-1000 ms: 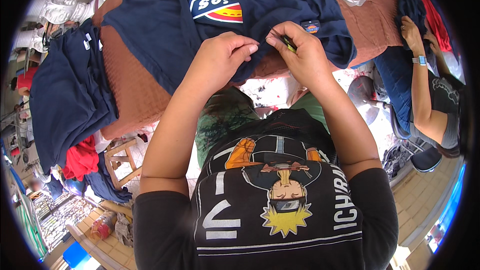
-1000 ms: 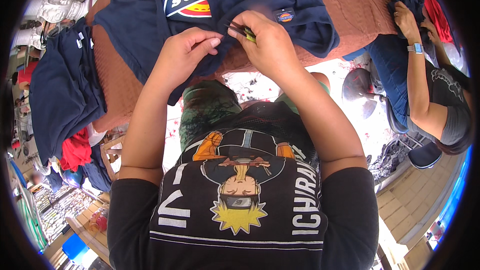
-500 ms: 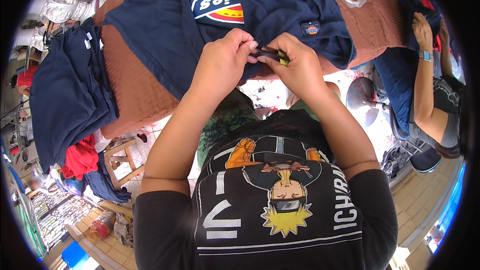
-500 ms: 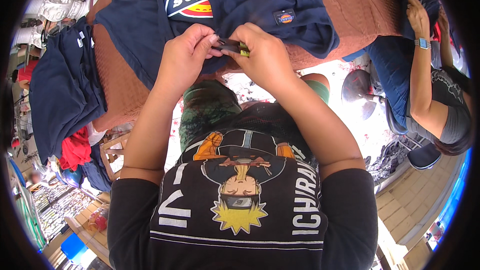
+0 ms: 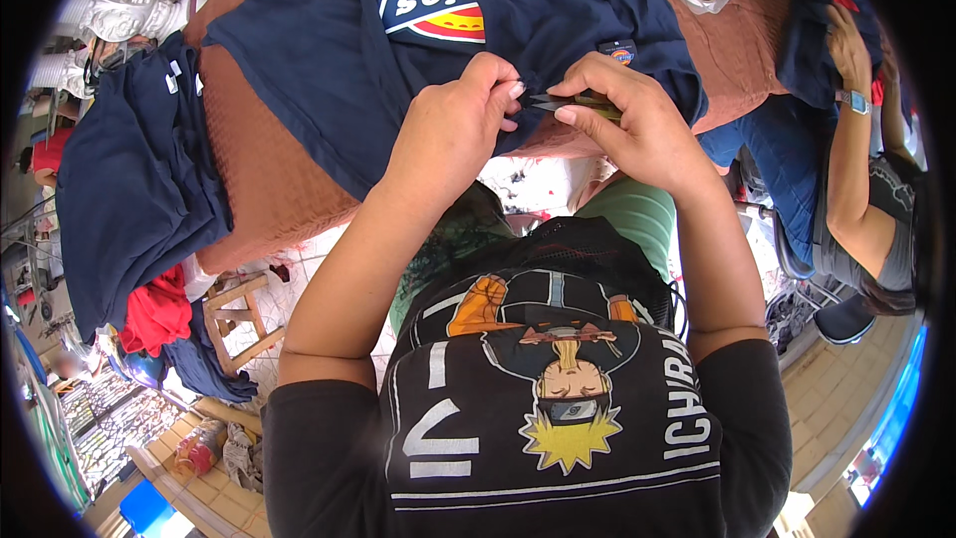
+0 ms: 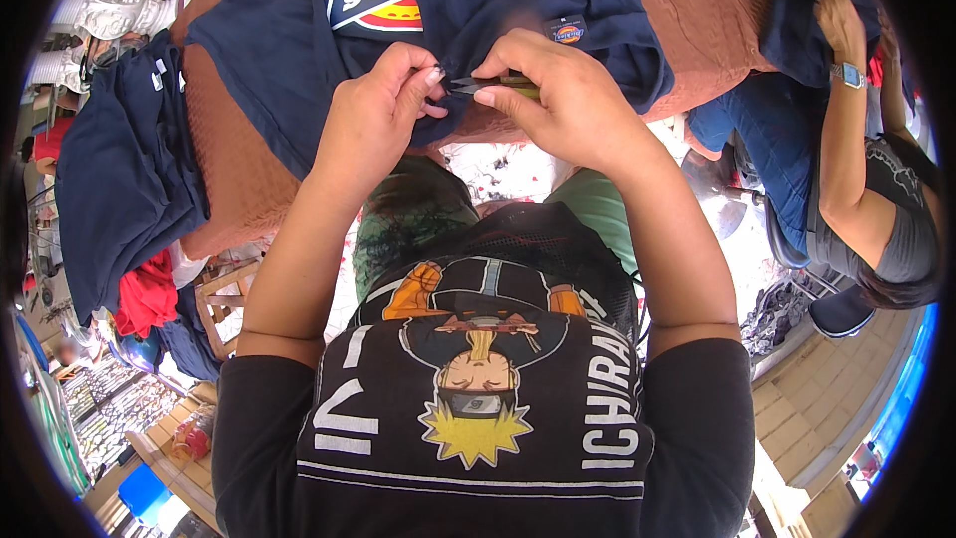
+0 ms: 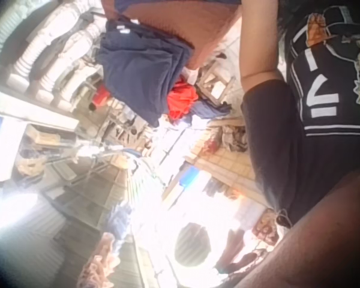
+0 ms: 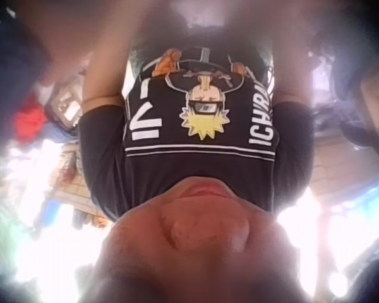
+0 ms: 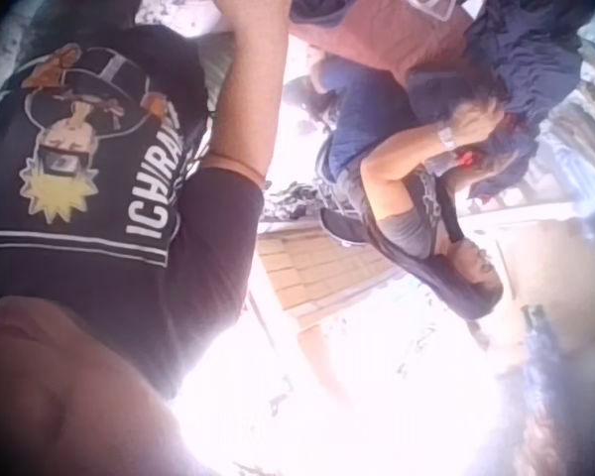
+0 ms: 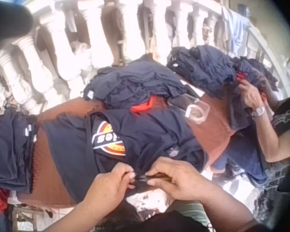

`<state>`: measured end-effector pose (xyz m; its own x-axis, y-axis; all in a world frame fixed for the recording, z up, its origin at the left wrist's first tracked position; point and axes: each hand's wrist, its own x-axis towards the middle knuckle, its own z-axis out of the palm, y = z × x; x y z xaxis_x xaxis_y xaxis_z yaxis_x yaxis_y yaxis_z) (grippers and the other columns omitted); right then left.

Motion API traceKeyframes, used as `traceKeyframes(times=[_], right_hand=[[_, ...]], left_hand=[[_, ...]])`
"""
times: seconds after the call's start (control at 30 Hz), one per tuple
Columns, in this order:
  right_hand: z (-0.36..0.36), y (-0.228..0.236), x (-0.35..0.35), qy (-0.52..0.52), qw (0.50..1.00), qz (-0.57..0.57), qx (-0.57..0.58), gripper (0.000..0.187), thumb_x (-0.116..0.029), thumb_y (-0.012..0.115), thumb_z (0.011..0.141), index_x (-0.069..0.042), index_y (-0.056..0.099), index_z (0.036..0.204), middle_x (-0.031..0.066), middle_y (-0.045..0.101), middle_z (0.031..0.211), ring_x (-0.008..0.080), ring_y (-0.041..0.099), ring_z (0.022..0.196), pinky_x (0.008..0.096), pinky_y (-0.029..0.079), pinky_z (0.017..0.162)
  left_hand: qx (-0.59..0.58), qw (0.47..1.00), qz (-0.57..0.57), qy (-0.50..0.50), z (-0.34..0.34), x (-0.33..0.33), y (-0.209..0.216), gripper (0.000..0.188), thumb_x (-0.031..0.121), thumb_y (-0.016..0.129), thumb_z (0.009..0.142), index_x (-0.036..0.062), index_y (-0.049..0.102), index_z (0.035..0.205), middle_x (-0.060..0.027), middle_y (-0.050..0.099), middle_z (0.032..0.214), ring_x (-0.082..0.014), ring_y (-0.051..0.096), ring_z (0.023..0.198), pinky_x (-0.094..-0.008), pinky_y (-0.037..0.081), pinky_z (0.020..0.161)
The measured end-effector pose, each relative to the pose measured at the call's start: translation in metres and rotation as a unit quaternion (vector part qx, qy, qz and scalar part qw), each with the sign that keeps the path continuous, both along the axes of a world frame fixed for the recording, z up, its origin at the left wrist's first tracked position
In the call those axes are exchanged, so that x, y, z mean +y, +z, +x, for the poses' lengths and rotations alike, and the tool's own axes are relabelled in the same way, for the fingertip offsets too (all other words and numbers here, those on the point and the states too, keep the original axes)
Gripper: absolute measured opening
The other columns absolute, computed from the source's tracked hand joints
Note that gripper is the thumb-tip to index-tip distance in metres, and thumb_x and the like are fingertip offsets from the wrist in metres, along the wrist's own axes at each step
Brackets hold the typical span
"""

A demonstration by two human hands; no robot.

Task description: The person trims excess threads from several navy blue shirts using shears and removes labels from the collars.

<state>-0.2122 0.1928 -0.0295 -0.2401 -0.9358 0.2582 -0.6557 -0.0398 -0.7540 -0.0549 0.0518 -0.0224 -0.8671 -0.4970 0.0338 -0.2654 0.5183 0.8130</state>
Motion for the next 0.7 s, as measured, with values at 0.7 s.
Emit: traceKeyframes(times=[0.7], right_hand=[[0.003, -0.001, -0.001, 0.002, 1.0, -0.007, -0.013, 0.018, -0.012, 0.071, 0.082, -0.004, 0.062, 0.095, 0.0107, 0.062, 0.088, 0.0277, 0.063, 0.08, 0.0343, 0.049, 0.071]], left_hand=[[0.199, 0.959, -0.159, -0.125, 0.006, -0.013, 0.015, 0.014, 0.01, 0.058, 0.095, 0.0001, 0.061, 0.085, -0.012, 0.065, 0.074, -0.019, 0.067, 0.07, -0.0305, 0.052, 0.064]])
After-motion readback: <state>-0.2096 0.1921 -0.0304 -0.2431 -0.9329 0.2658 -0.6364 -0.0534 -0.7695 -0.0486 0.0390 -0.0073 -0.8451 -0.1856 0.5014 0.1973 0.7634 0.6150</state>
